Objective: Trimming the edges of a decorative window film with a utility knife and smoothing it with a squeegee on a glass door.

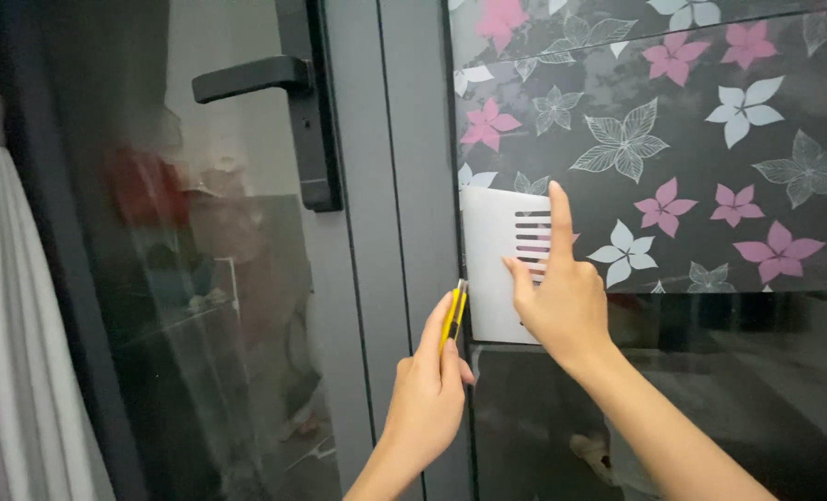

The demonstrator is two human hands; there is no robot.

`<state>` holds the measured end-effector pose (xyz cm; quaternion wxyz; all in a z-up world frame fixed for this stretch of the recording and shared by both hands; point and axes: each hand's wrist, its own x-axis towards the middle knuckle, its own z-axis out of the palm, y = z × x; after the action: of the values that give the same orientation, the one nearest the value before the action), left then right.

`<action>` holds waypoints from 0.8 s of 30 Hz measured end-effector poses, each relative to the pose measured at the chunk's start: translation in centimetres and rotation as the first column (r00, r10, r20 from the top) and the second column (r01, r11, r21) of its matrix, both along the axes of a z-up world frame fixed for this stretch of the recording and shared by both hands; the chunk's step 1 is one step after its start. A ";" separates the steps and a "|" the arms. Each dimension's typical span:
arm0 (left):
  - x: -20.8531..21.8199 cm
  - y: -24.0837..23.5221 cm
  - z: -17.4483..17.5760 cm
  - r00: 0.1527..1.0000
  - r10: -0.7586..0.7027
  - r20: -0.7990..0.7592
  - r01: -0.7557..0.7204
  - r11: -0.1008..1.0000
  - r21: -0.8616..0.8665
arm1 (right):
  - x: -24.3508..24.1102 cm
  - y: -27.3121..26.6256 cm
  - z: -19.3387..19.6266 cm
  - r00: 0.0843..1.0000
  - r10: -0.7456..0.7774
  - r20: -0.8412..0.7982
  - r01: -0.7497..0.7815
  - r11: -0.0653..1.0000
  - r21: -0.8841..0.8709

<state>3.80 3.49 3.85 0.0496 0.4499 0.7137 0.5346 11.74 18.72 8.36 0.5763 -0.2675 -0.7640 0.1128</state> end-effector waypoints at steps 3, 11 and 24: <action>0.1 0.8 0.8 0.997 0.036 -0.074 -0.033 0.999 0.036 | 0.0 0.1 -0.2 1.000 0.009 0.007 -0.009 1.000 -0.007; -0.9 3.6 1.8 0.917 0.194 -0.349 -0.173 0.981 0.091 | 0.2 -0.7 0.2 1.000 0.014 0.020 -0.013 0.998 -0.064; -2.1 3.4 1.7 0.892 0.286 -0.349 -0.201 0.945 0.260 | -0.3 -0.7 0.2 0.998 -0.040 0.050 0.044 0.995 -0.090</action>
<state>1.66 6.84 5.53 -0.2074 0.4546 0.6978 0.5132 11.40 17.97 8.57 0.5471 -0.3121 -0.7660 0.1288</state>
